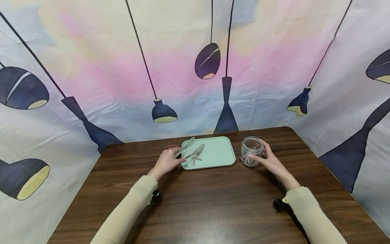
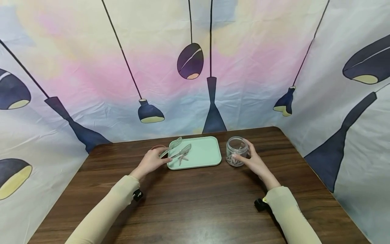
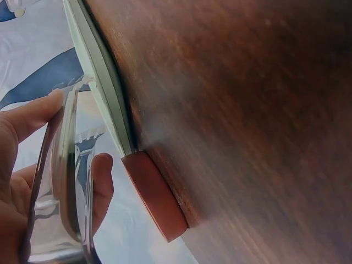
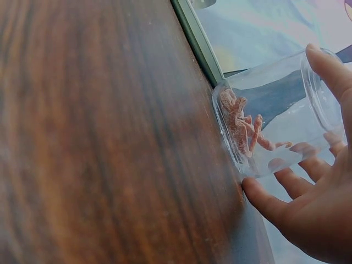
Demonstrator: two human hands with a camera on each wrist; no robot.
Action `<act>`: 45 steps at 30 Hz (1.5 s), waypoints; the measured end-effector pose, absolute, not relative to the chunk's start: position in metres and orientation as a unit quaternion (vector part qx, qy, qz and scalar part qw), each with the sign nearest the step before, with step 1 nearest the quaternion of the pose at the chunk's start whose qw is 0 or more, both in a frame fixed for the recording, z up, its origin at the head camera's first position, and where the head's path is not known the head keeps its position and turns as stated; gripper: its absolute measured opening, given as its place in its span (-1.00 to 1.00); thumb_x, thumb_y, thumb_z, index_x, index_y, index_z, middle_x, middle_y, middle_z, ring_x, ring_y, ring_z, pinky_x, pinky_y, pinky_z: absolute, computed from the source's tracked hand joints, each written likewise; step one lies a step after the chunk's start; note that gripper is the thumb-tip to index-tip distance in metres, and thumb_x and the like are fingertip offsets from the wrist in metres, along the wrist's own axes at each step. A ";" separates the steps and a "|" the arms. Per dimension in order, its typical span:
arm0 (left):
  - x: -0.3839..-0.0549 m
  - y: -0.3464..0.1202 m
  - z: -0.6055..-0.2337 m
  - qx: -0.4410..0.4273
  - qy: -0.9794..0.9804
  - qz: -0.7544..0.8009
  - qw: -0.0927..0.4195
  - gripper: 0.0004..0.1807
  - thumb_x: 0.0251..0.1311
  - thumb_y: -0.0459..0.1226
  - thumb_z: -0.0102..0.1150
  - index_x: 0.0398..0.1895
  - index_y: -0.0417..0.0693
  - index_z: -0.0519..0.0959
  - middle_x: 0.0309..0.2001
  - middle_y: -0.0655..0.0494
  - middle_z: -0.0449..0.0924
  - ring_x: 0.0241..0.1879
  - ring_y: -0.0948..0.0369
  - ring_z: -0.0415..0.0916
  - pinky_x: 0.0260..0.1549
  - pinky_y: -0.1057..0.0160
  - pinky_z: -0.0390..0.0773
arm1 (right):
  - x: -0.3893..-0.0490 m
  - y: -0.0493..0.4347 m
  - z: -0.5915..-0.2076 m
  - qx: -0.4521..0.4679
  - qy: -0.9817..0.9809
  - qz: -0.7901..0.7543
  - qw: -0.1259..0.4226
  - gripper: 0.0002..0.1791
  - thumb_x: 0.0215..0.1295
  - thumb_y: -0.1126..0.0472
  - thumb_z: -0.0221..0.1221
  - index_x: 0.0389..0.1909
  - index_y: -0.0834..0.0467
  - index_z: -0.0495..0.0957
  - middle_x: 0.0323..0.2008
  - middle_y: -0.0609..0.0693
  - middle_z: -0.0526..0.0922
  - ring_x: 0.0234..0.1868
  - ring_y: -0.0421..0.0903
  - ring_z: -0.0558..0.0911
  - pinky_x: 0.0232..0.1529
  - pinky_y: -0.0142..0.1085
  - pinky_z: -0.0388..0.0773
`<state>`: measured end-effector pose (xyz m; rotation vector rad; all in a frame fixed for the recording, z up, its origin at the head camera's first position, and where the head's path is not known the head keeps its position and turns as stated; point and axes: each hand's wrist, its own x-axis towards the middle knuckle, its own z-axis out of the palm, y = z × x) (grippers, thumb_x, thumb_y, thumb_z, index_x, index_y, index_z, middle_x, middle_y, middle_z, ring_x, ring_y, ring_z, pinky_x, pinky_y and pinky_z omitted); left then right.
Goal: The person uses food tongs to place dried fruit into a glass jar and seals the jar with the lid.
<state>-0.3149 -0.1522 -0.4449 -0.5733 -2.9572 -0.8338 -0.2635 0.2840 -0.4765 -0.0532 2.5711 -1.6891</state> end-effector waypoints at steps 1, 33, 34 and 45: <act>-0.315 -0.153 -0.445 -0.183 -0.946 -0.268 0.008 -0.35 0.24 -0.06 0.39 0.32 -0.19 0.52 0.26 -0.14 0.54 0.27 -0.10 0.45 0.21 -0.13 0.40 | -0.264 0.283 -0.476 -0.018 0.836 -0.548 0.033 0.14 0.34 -0.16 0.28 0.64 -0.16 -0.35 0.60 0.24 -0.25 0.53 0.42 -0.15 0.32 0.42 -0.01; -0.309 -0.149 -0.451 -0.199 -0.942 -0.268 0.037 -0.64 0.31 -0.29 0.32 0.15 -0.18 0.64 0.02 -0.09 0.68 0.02 -0.05 0.63 -0.04 -0.07 0.58 | -0.262 0.282 -0.476 -0.018 0.834 -0.551 0.026 0.15 0.33 -0.16 0.29 0.64 -0.12 -0.34 0.59 0.25 -0.21 0.54 0.40 -0.14 0.33 0.40 -0.01; -0.309 -0.149 -0.451 -0.198 -0.942 -0.268 0.037 -0.64 0.31 -0.29 0.32 0.15 -0.17 0.64 0.02 -0.08 0.68 0.02 -0.04 0.63 -0.04 -0.07 0.58 | -0.262 0.282 -0.476 -0.018 0.834 -0.551 0.027 0.14 0.34 -0.16 0.29 0.64 -0.12 -0.35 0.59 0.25 -0.22 0.54 0.40 -0.15 0.33 0.40 -0.01; -0.304 -0.148 -0.448 -0.186 -0.944 -0.272 0.032 -0.65 0.32 -0.30 0.31 0.14 -0.18 0.64 -0.12 -0.03 0.70 -0.33 0.12 0.59 -0.35 0.08 0.51 | -0.265 0.283 -0.477 -0.016 0.833 -0.552 0.032 0.12 0.36 -0.09 0.28 0.64 -0.12 -0.35 0.58 0.29 -0.21 0.53 0.42 -0.16 0.34 0.40 -0.02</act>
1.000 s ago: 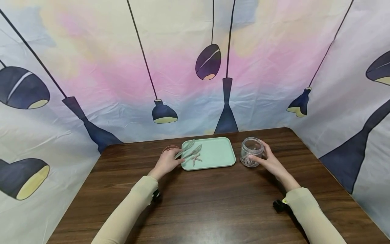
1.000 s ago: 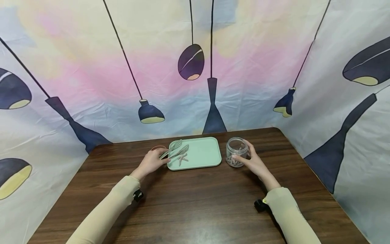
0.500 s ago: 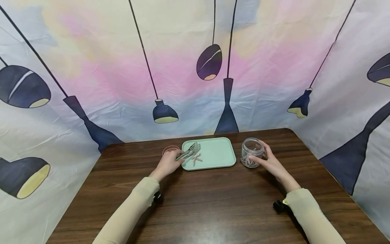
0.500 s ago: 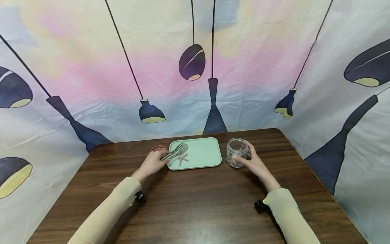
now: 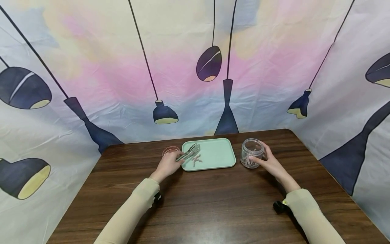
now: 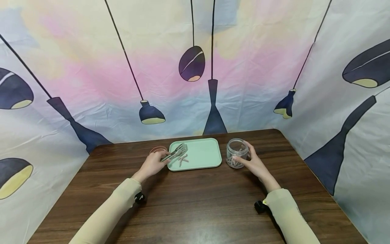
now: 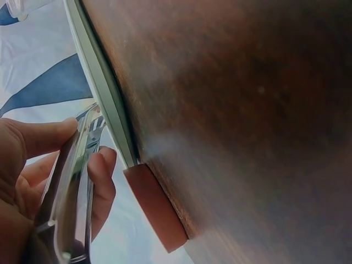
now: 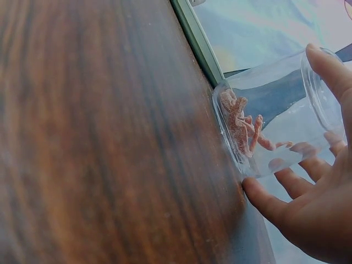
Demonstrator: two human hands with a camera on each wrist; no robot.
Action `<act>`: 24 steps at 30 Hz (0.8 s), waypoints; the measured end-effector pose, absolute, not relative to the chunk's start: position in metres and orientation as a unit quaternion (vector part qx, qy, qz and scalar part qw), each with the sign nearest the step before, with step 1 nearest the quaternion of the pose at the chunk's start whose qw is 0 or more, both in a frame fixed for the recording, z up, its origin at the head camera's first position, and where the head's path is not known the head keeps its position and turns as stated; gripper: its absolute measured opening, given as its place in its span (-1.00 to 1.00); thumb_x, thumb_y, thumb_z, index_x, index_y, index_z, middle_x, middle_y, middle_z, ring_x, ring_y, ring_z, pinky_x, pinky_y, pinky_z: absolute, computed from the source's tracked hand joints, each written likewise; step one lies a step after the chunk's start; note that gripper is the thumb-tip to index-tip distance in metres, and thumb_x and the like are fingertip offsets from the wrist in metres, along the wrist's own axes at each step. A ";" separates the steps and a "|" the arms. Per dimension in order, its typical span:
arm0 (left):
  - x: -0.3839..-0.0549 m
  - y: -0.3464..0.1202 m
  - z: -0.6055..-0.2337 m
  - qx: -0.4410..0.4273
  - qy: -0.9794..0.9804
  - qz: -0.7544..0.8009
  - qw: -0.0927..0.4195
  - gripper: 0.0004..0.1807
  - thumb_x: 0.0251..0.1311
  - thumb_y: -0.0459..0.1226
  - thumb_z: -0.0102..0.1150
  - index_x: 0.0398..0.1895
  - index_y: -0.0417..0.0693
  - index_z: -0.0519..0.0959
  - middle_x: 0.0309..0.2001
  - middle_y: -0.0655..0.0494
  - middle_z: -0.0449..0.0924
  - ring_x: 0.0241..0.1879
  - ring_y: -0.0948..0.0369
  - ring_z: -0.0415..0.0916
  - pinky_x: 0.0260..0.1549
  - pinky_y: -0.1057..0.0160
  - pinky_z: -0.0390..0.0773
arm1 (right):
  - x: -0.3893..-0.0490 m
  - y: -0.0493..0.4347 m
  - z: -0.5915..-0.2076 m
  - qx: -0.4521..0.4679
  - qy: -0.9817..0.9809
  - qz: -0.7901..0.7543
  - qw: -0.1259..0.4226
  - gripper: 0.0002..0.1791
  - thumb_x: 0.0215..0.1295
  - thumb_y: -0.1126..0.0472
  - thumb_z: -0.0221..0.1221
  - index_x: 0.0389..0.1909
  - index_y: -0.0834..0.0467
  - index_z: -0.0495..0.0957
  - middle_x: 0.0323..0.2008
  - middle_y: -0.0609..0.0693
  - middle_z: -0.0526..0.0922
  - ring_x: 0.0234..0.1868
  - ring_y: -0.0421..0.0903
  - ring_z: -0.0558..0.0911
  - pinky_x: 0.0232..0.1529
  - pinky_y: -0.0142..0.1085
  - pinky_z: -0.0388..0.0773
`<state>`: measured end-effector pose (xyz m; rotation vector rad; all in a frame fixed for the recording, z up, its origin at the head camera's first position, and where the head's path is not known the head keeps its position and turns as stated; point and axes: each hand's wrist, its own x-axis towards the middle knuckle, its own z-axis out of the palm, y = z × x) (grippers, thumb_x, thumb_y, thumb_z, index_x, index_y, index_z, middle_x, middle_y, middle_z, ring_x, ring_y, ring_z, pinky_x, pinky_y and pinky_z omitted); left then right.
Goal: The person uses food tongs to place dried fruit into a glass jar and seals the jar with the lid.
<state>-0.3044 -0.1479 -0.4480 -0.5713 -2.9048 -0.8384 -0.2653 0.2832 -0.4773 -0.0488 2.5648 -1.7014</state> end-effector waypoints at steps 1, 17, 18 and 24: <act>-0.304 -0.148 -0.448 -0.185 -0.944 -0.270 0.034 -0.65 0.32 -0.29 0.30 0.15 -0.17 0.64 -0.13 -0.01 0.70 -0.37 0.14 0.56 -0.38 0.10 0.48 | -0.265 0.283 -0.477 -0.017 0.834 -0.551 0.031 0.13 0.36 -0.10 0.28 0.64 -0.12 -0.35 0.58 0.29 -0.20 0.53 0.42 -0.15 0.34 0.40 -0.02; -0.305 -0.142 -0.445 -0.204 -0.937 -0.275 0.074 -0.67 0.34 -0.29 0.29 0.14 -0.13 0.65 -0.13 -0.02 0.72 -0.31 0.17 0.63 -0.24 0.05 0.58 | -0.263 0.284 -0.477 -0.018 0.835 -0.548 0.031 0.15 0.34 -0.15 0.29 0.64 -0.14 -0.36 0.60 0.24 -0.25 0.53 0.43 -0.15 0.31 0.42 0.00; -0.305 -0.140 -0.444 -0.205 -0.936 -0.275 0.079 -0.66 0.34 -0.28 0.29 0.15 -0.12 0.65 -0.10 -0.03 0.73 -0.29 0.15 0.65 -0.20 0.04 0.59 | -0.263 0.284 -0.478 -0.018 0.835 -0.548 0.031 0.15 0.34 -0.15 0.29 0.64 -0.14 -0.36 0.60 0.24 -0.25 0.53 0.43 -0.14 0.31 0.43 0.00; -0.308 -0.132 -0.431 -0.203 -0.930 -0.297 0.081 -0.62 0.40 -0.23 0.24 0.24 -0.07 0.61 -0.38 -0.04 0.71 -0.78 0.26 0.24 -0.55 0.22 0.43 | -0.262 0.283 -0.479 -0.020 0.834 -0.550 0.029 0.15 0.33 -0.19 0.28 0.64 -0.13 -0.35 0.60 0.22 -0.24 0.54 0.41 -0.15 0.32 0.42 -0.02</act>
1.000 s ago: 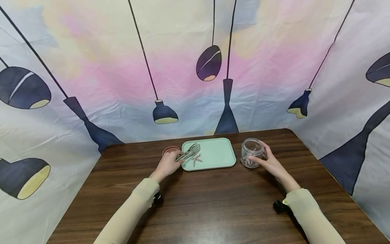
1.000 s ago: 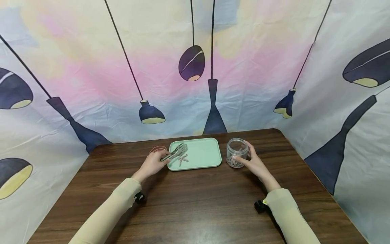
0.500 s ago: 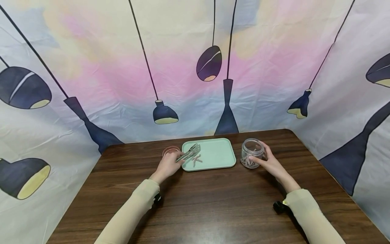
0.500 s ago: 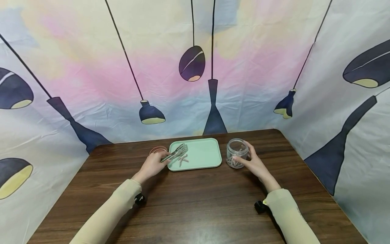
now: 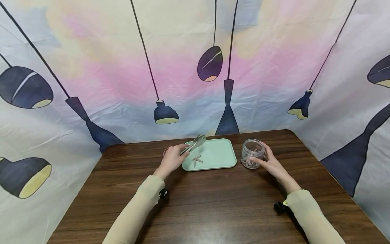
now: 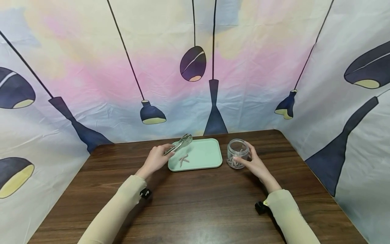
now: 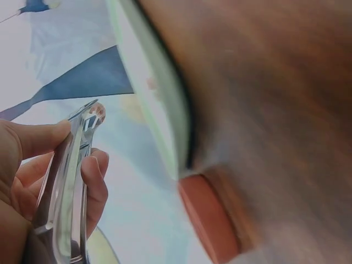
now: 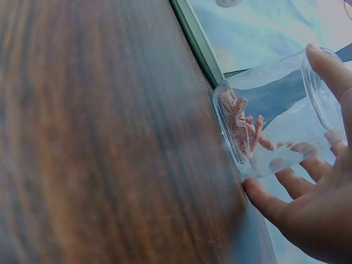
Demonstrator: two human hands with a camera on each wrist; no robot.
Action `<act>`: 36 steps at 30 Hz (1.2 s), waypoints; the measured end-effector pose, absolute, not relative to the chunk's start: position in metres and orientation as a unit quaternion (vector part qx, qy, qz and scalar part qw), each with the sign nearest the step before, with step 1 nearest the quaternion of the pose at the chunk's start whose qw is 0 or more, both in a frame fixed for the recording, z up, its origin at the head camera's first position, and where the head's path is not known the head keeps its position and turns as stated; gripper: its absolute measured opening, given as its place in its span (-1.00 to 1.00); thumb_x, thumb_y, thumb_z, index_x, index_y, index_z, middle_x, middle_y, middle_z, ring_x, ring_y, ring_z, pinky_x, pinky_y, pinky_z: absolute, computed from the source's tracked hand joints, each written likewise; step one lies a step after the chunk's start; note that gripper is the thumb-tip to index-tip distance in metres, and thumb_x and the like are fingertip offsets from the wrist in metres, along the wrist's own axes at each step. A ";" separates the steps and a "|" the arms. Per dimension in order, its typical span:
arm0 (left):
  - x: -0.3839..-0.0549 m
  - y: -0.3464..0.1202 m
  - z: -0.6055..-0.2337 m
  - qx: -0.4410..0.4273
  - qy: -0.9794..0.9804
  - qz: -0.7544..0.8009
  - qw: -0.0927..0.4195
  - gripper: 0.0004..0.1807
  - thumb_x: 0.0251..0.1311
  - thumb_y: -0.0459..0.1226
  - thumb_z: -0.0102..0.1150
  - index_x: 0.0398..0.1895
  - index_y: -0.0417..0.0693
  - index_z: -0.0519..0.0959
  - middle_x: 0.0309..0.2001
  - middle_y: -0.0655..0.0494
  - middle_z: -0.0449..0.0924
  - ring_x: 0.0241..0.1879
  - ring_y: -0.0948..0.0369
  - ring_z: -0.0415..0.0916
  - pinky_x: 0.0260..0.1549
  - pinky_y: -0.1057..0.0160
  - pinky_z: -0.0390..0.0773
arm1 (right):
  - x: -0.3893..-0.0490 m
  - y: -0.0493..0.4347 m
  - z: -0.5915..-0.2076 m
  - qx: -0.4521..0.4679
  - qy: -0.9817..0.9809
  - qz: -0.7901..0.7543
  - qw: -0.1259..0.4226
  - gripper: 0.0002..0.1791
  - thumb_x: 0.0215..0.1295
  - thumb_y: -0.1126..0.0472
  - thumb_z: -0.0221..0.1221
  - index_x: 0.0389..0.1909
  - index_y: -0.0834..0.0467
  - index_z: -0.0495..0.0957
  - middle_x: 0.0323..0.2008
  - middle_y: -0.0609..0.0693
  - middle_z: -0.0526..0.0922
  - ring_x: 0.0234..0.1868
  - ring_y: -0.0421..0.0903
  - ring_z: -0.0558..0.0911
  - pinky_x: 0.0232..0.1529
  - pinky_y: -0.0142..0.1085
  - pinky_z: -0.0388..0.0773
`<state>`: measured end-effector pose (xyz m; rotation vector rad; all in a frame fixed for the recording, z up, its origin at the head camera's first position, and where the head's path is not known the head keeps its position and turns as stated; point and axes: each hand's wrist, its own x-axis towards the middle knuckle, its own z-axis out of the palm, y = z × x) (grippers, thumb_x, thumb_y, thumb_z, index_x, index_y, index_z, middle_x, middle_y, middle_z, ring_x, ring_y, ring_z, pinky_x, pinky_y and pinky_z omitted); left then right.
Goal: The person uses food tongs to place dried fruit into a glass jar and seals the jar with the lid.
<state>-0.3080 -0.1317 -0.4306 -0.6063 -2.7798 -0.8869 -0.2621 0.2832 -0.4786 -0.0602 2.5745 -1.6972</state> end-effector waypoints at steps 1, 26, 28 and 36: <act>-0.309 -0.130 -0.428 -0.203 -0.927 -0.304 0.080 -0.61 0.40 -0.22 0.23 0.25 -0.07 0.60 -0.51 -0.02 0.65 -0.82 0.27 0.09 -0.62 0.25 0.32 | -0.262 0.283 -0.479 -0.019 0.834 -0.550 0.029 0.15 0.33 -0.19 0.28 0.64 -0.14 -0.35 0.60 0.22 -0.24 0.54 0.40 -0.15 0.32 0.42 -0.02; -0.301 -0.048 -0.404 -0.246 -0.881 -0.398 0.075 -0.60 0.40 -0.17 0.24 0.27 0.00 0.60 0.04 -0.04 0.70 -0.76 0.27 0.23 -0.67 0.27 0.28 | -0.256 0.284 -0.484 -0.021 0.831 -0.555 0.027 0.14 0.35 -0.15 0.28 0.64 -0.08 -0.34 0.59 0.27 -0.22 0.53 0.42 -0.15 0.31 0.42 0.01; -0.300 -0.039 -0.403 -0.252 -0.878 -0.400 0.070 -0.61 0.41 -0.17 0.23 0.26 0.01 0.60 -0.01 -0.01 0.71 -0.74 0.26 0.25 -0.67 0.28 0.27 | -0.257 0.285 -0.484 -0.022 0.831 -0.555 0.026 0.14 0.35 -0.15 0.28 0.64 -0.09 -0.35 0.59 0.26 -0.23 0.53 0.43 -0.15 0.31 0.42 0.01; -0.295 -0.010 -0.397 -0.263 -0.877 -0.398 0.052 -0.62 0.40 -0.15 0.24 0.24 0.05 0.61 -0.01 0.03 0.72 -0.69 0.26 0.28 -0.60 0.29 0.27 | -0.261 0.282 -0.479 -0.021 0.835 -0.550 0.025 0.14 0.35 -0.15 0.28 0.64 -0.10 -0.35 0.59 0.28 -0.22 0.53 0.43 -0.14 0.31 0.41 0.03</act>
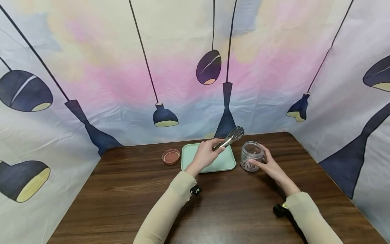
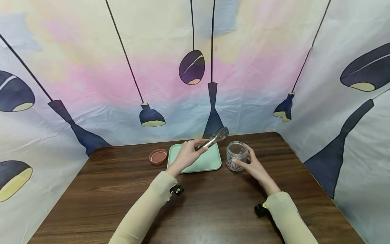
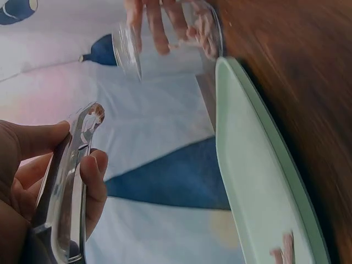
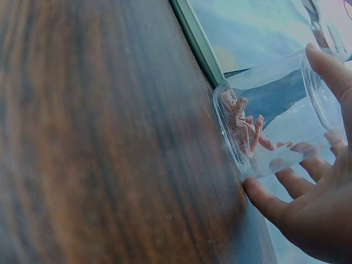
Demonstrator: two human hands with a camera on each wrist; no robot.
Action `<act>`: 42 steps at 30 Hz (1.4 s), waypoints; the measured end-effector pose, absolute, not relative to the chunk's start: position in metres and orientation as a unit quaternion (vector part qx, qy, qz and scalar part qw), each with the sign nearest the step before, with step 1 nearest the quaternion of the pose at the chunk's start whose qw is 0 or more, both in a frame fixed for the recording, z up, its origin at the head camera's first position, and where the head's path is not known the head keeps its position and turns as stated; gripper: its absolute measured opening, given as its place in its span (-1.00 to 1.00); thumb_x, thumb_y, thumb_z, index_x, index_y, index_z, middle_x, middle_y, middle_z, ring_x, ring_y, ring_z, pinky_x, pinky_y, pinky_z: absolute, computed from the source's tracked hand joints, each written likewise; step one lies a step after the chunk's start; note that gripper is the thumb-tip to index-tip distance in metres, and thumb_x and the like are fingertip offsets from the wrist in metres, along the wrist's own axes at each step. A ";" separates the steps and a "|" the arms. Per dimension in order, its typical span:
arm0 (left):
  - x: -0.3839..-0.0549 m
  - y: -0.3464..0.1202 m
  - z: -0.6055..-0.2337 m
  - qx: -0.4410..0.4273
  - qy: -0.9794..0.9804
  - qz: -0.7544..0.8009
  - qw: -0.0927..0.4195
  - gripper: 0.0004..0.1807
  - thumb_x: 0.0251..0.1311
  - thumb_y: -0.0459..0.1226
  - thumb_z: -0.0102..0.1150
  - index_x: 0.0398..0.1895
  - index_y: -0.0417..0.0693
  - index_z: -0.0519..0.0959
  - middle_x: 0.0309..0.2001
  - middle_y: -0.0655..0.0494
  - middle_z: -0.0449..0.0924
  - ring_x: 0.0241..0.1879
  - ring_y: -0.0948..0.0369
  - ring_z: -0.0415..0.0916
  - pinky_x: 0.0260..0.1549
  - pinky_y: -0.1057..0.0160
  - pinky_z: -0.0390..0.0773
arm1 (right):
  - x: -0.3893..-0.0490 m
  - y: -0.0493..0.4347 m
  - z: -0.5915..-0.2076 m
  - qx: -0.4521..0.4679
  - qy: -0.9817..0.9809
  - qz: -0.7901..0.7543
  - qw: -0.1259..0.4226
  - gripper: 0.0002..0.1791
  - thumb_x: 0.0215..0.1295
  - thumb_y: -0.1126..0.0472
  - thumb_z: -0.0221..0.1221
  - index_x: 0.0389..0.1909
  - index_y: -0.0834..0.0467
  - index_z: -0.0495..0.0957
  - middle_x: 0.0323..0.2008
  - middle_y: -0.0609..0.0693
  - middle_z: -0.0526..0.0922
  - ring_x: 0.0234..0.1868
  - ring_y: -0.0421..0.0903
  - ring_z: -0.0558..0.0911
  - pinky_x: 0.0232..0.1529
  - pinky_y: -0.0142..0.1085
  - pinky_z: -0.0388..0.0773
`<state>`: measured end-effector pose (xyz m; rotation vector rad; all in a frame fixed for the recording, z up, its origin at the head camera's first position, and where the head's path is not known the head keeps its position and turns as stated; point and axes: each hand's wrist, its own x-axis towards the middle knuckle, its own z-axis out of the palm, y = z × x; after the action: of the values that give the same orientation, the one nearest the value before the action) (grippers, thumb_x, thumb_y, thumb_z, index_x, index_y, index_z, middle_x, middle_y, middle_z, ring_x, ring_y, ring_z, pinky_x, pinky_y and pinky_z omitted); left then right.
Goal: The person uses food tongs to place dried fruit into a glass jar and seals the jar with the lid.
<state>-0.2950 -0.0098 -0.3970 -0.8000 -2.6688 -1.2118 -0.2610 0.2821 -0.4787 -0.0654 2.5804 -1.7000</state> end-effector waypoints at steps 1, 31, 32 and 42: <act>-0.294 -0.006 -0.397 -0.264 -0.877 -0.398 0.049 -0.62 0.40 -0.14 0.23 0.24 0.06 0.61 -0.01 0.03 0.72 -0.70 0.26 0.26 -0.60 0.29 0.26 | -0.261 0.282 -0.478 -0.021 0.835 -0.550 0.025 0.14 0.35 -0.14 0.28 0.64 -0.10 -0.35 0.59 0.28 -0.21 0.53 0.42 -0.14 0.31 0.40 0.03; -0.283 0.030 -0.402 -0.308 -0.888 -0.338 0.038 -0.64 0.40 -0.15 0.24 0.22 0.09 0.63 0.06 0.11 0.70 -0.06 0.22 0.65 -0.18 0.26 0.56 | -0.260 0.283 -0.474 -0.017 0.848 -0.530 0.029 0.17 0.34 -0.23 0.26 0.64 0.01 -0.35 0.58 0.31 -0.15 0.53 0.38 -0.03 0.34 0.33 0.11; -0.282 0.030 -0.402 -0.310 -0.888 -0.336 0.039 -0.64 0.40 -0.15 0.24 0.22 0.08 0.63 0.05 0.12 0.71 -0.03 0.20 0.65 -0.14 0.24 0.57 | -0.260 0.283 -0.473 -0.016 0.851 -0.524 0.029 0.18 0.33 -0.24 0.25 0.64 0.04 -0.34 0.57 0.33 -0.12 0.52 0.38 -0.01 0.34 0.31 0.14; -0.281 0.031 -0.403 -0.315 -0.894 -0.318 0.030 -0.63 0.41 -0.13 0.22 0.24 0.09 0.62 0.03 0.13 0.71 -0.07 0.19 0.66 -0.15 0.24 0.59 | -0.260 0.282 -0.470 -0.025 0.858 -0.512 0.027 0.16 0.34 -0.24 0.25 0.63 0.15 -0.27 0.52 0.38 0.05 0.49 0.36 0.14 0.32 0.23 0.25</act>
<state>-0.2812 0.0309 -0.4030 -0.9710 -2.7542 -0.9811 -0.2602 0.2819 -0.4698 -0.0767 2.6516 -1.5817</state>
